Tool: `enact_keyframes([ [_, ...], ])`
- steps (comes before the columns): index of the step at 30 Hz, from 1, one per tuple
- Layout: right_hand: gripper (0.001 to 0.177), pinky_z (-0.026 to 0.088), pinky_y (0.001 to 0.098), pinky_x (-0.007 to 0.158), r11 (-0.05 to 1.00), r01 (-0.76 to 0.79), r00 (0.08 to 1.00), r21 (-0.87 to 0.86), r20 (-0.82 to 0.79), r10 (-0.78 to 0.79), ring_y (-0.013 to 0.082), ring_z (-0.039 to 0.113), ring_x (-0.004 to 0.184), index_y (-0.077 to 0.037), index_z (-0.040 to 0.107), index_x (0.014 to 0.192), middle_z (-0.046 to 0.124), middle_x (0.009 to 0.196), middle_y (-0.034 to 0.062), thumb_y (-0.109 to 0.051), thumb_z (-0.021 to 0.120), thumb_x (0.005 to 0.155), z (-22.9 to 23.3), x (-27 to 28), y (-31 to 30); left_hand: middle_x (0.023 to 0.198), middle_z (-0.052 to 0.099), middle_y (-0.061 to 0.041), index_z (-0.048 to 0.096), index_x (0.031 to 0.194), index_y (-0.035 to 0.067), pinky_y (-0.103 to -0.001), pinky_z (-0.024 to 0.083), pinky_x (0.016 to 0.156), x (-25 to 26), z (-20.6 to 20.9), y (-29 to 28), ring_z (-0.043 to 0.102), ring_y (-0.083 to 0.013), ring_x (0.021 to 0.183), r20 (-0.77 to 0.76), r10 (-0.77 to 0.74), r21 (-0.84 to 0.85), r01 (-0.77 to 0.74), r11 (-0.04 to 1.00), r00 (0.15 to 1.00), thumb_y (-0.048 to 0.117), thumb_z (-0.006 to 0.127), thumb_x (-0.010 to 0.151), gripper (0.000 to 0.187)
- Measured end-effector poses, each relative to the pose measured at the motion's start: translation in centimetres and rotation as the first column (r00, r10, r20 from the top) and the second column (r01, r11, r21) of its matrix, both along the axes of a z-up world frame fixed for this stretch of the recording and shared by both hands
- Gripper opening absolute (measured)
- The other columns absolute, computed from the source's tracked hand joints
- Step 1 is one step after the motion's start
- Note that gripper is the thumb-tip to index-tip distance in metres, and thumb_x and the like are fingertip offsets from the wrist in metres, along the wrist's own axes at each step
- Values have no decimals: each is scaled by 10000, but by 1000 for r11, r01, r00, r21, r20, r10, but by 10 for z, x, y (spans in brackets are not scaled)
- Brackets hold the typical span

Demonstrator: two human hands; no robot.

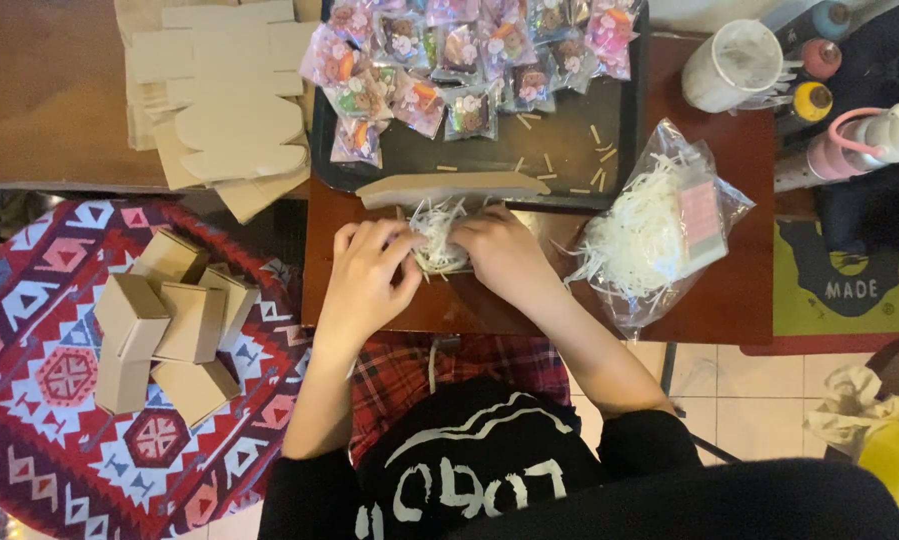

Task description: Assembling small cardboard boxes and filling them with shredded paper and small packaged goods.

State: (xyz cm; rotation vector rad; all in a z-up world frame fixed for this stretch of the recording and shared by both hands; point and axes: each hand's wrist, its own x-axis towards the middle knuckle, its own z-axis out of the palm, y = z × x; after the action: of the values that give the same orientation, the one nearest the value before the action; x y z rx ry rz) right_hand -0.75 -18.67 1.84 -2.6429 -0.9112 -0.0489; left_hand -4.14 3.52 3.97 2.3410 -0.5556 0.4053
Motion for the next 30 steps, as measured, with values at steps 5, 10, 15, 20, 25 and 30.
enact_keyframes([
  [5, 303, 587, 387, 807, 973, 24, 998, 232, -62, -9, 310, 723, 938, -46, 749, 1097, 746, 1070, 129, 40, 668, 818, 24, -1, -7, 1059, 686, -67, 748, 1011, 100, -475, 371, 987, 2, 1, -6, 597, -283, 1061, -19, -40, 10, 40, 999, 999, 129, 762, 778, 236],
  [10, 210, 599, 352, 781, 937, -77, 995, 342, -36, 94, 261, 726, 877, -58, 742, 1098, 751, 1007, 101, -28, 726, 890, 61, -5, -40, 1086, 692, -52, 745, 1039, 102, -461, 378, 1018, 7, -4, -12, 603, -250, 1095, 9, 9, 43, -10, 999, 1000, 113, 767, 837, 204],
  [15, 169, 549, 255, 724, 845, 92, 994, 527, -103, -44, 150, 713, 857, -109, 754, 1067, 779, 1012, 68, -23, 704, 930, 99, 9, -81, 1032, 713, -59, 748, 1020, 96, -461, 392, 968, 18, -8, 2, 629, -250, 1019, -21, 6, -1, -6, 1000, 1000, 128, 777, 860, 165],
  [20, 316, 600, 370, 926, 953, 168, 983, 254, 36, -183, 248, 739, 1045, -121, 718, 1273, 729, 1185, 106, -61, 744, 963, 60, 106, -90, 881, 694, -107, 757, 1000, 88, -420, 492, 828, 45, -16, 40, 657, -274, 869, -242, 30, -89, -53, 995, 970, 119, 758, 912, 93],
  [25, 449, 563, 458, 820, 990, 124, 991, 74, -68, -119, 354, 702, 942, -151, 669, 1320, 631, 1290, 198, -236, 806, 900, 17, 148, -57, 954, 691, -101, 700, 1009, 62, -456, 483, 888, 89, -36, 53, 661, -306, 965, -149, 238, 28, -236, 971, 960, 117, 724, 929, 100],
  [30, 494, 543, 505, 779, 986, 165, 985, 9, -48, -164, 437, 654, 978, -134, 643, 1292, 623, 1170, 228, -311, 839, 874, -2, 162, -37, 1203, 608, -184, 636, 1225, 38, -501, 435, 923, 134, -49, 45, 571, -388, 1103, 37, 315, 106, -317, 943, 948, 251, 794, 929, 397],
])
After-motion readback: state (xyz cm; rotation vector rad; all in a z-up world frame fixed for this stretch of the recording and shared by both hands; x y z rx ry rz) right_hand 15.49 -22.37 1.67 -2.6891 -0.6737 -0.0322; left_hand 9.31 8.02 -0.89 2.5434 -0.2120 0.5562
